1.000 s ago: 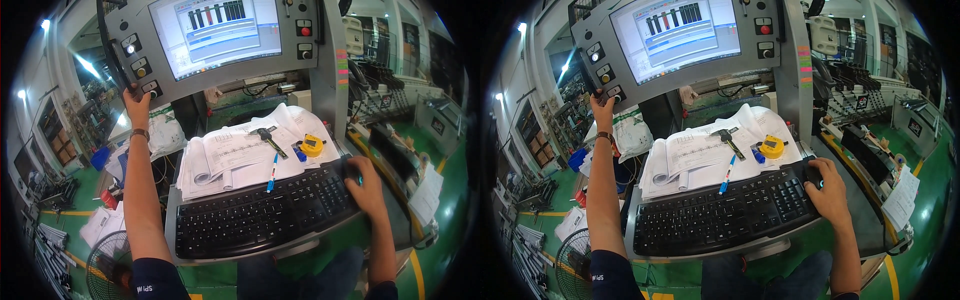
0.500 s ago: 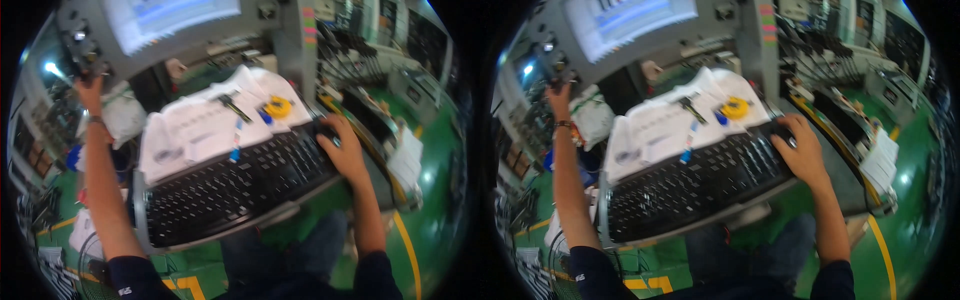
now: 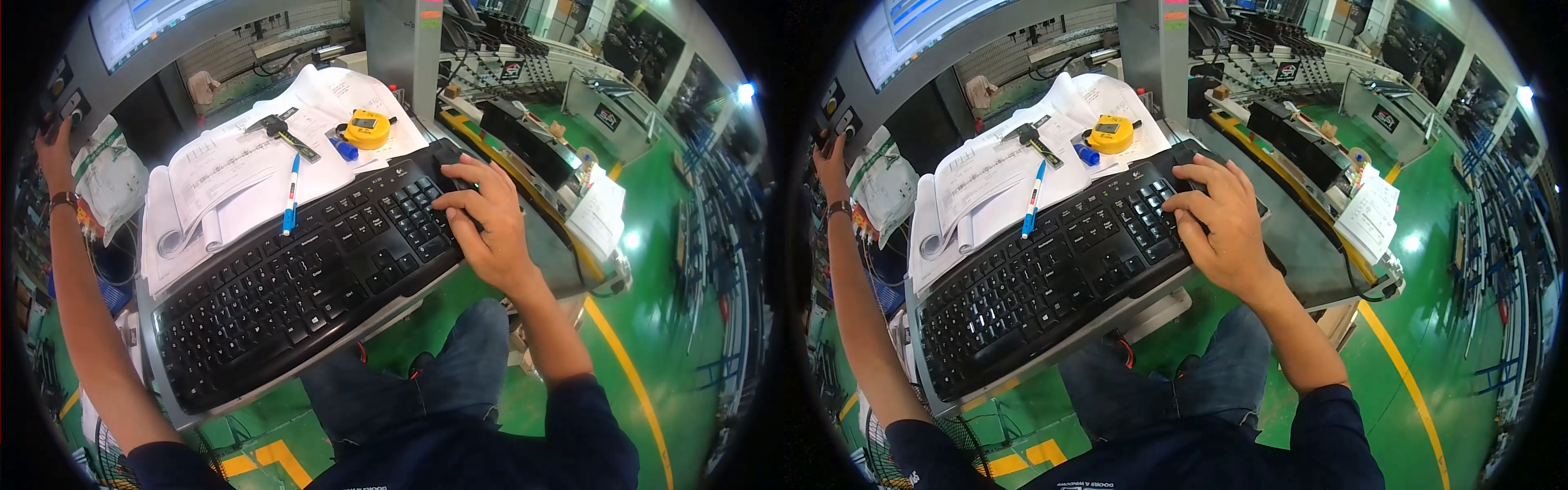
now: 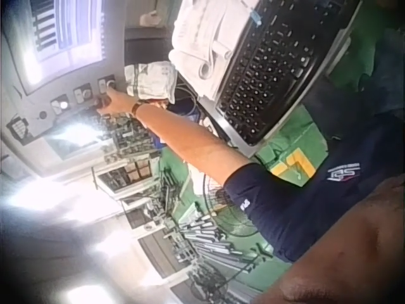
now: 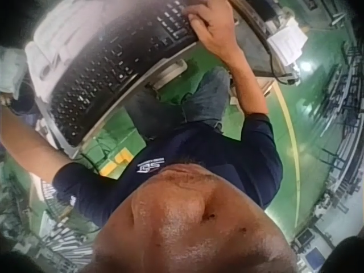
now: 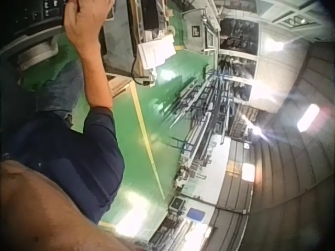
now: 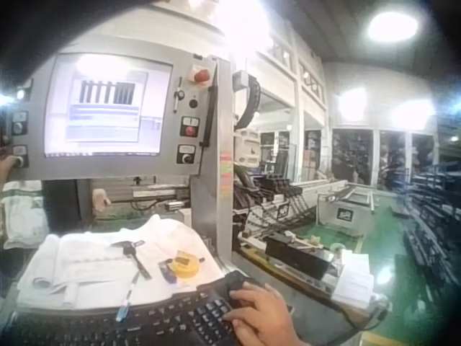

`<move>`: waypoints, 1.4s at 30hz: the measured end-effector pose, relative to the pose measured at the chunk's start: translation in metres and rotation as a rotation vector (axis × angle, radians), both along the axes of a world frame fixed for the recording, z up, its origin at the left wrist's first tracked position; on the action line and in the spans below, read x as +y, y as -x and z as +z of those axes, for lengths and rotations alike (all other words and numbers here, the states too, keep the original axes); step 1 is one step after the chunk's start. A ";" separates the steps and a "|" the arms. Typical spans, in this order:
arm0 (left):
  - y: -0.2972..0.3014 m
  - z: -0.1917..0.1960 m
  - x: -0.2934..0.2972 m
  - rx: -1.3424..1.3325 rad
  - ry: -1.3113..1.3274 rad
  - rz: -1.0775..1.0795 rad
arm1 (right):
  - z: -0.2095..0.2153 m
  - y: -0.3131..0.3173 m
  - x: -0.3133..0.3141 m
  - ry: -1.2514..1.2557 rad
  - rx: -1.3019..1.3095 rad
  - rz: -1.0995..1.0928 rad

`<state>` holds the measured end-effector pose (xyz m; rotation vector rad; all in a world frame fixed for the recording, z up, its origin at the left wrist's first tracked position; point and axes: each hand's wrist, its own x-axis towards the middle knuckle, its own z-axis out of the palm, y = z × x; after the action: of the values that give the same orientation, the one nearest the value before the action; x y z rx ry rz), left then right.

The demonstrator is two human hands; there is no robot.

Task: The person operates an industrial machine control panel and computer interface by hand, using a keyboard and mouse.

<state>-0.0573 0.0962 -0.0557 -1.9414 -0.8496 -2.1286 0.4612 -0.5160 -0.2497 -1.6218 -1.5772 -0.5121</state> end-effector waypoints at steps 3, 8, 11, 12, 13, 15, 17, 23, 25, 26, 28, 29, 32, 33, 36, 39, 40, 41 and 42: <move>-0.003 -0.004 0.000 0.001 0.020 -0.007 | 0.000 0.002 0.000 0.013 -0.010 -0.003; 0.001 0.003 0.004 0.019 0.015 0.034 | 0.003 0.005 -0.003 0.036 -0.017 0.001; 0.003 0.008 0.006 0.037 0.006 0.071 | 0.005 0.005 -0.003 0.097 -0.042 -0.014; 0.002 0.008 0.006 0.043 0.006 0.080 | 0.008 0.008 0.000 0.100 -0.041 -0.013; 0.001 0.007 0.004 0.045 0.008 0.082 | 0.012 0.014 0.004 0.070 -0.039 0.000; 0.001 0.002 0.000 -0.013 0.042 0.010 | 0.010 0.020 0.010 0.042 -0.032 0.024; -0.011 -0.004 -0.004 -0.035 0.049 -0.042 | 0.006 0.023 0.016 0.076 -0.083 0.007; -0.047 -0.010 -0.031 -0.054 0.086 -0.023 | 0.001 0.032 -0.015 -0.018 -0.063 0.062; 0.022 0.043 -0.034 0.021 -0.035 0.161 | 0.004 0.042 -0.013 -0.036 -0.027 0.141; -0.008 0.021 -0.033 -0.023 -0.008 0.025 | 0.010 0.047 -0.008 -0.040 -0.032 0.121; -0.045 -0.008 -0.048 -0.098 -0.004 -0.065 | 0.024 0.065 0.003 0.022 -0.089 0.154; -0.021 -0.001 -0.051 -0.072 -0.010 -0.128 | 0.026 0.076 0.010 0.055 -0.120 0.217; -0.065 -0.019 -0.063 -0.070 0.058 -0.222 | 0.021 0.084 0.018 0.162 -0.175 0.268; -0.026 -0.005 -0.063 -0.093 0.053 -0.324 | 0.025 0.088 0.018 0.102 -0.180 0.325; -0.053 -0.009 -0.091 -0.100 0.106 -0.334 | 0.031 0.064 0.009 0.099 -0.120 0.217; -0.054 -0.005 -0.107 -0.160 0.142 -0.339 | 0.035 0.026 0.015 -0.001 -0.062 0.088; -0.055 -0.004 -0.108 -0.162 0.136 -0.337 | 0.032 0.008 0.019 -0.015 -0.015 0.051; -0.058 -0.004 -0.106 -0.164 0.129 -0.316 | 0.029 -0.009 0.021 -0.024 -0.012 0.004; -0.063 -0.002 -0.104 -0.167 0.120 -0.296 | 0.025 -0.025 0.021 -0.014 0.009 -0.060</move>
<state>0.0061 -0.0079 -0.0574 -2.0839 -0.7733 -2.4908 0.4859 -0.4951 -0.2245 -1.6627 -1.5192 -0.5456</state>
